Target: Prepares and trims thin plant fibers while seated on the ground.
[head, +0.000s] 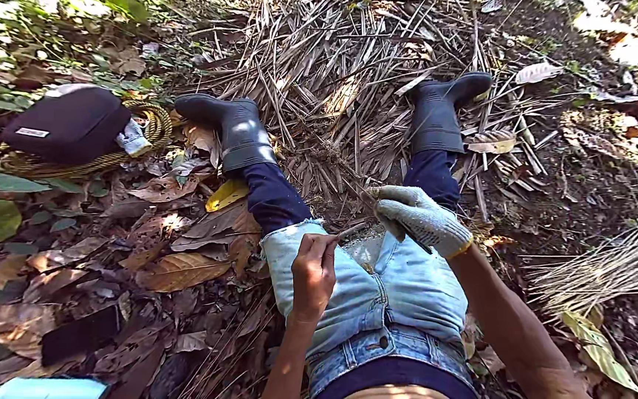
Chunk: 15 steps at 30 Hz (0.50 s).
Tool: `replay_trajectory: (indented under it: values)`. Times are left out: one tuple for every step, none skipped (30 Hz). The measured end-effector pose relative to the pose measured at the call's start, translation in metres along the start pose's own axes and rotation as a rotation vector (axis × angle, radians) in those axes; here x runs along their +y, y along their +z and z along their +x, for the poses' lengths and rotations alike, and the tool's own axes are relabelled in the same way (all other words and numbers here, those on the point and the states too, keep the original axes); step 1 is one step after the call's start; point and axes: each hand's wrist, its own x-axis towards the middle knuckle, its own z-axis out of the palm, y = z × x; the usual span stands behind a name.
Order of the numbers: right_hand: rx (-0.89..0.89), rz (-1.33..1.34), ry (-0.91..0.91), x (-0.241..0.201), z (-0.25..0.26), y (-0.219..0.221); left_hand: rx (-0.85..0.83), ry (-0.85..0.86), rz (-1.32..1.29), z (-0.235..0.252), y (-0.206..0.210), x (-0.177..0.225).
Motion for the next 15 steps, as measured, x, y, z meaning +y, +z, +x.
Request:
replay_trajectory:
  values:
    - [0.014,0.012,-0.008,-0.003,0.001,-0.006,0.004,0.011,0.039,-0.005,-0.004,-0.003]
    - [0.023,0.018,-0.022,-0.005,0.002,-0.014,0.007,0.022,0.07,-0.009,-0.008,-0.008]
    - [0.03,0.014,-0.048,-0.007,0.004,-0.023,0.009,0.036,0.09,-0.015,-0.013,-0.014]
    - [0.041,0.004,-0.07,-0.01,0.006,-0.031,0.011,0.052,0.099,-0.02,-0.019,-0.02]
    - [0.062,0.002,-0.082,-0.013,0.008,-0.039,0.011,0.066,0.102,-0.026,-0.025,-0.026]
    - [0.078,0.002,-0.083,-0.017,0.009,-0.047,0.005,0.072,0.104,-0.032,-0.031,-0.032]
    - [0.099,0.009,-0.077,-0.02,0.01,-0.056,-0.003,0.073,0.11,-0.038,-0.038,-0.038]
    - [0.122,0.007,-0.073,-0.023,0.012,-0.065,-0.008,0.072,0.117,-0.045,-0.046,-0.044]
    - [0.145,0.005,-0.077,-0.026,0.014,-0.074,-0.011,0.066,0.121,-0.051,-0.053,-0.051]
    - [0.164,0.011,-0.085,-0.027,0.016,-0.086,-0.015,0.057,0.129,-0.059,-0.061,-0.059]
    - [0.171,0.02,-0.092,-0.029,0.017,-0.098,-0.017,0.045,0.146,-0.066,-0.07,-0.066]
    - [0.186,0.029,-0.093,-0.033,0.018,-0.111,-0.014,0.027,0.168,-0.074,-0.079,-0.074]
    - [0.204,0.031,-0.095,-0.036,0.019,-0.124,-0.012,0.006,0.194,-0.083,-0.089,-0.081]
    - [0.226,0.022,-0.089,-0.04,0.02,-0.138,-0.019,-0.023,0.221,-0.092,-0.1,-0.087]
    - [0.252,0.015,-0.083,-0.043,0.02,-0.153,-0.027,-0.055,0.249,-0.102,-0.111,-0.093]
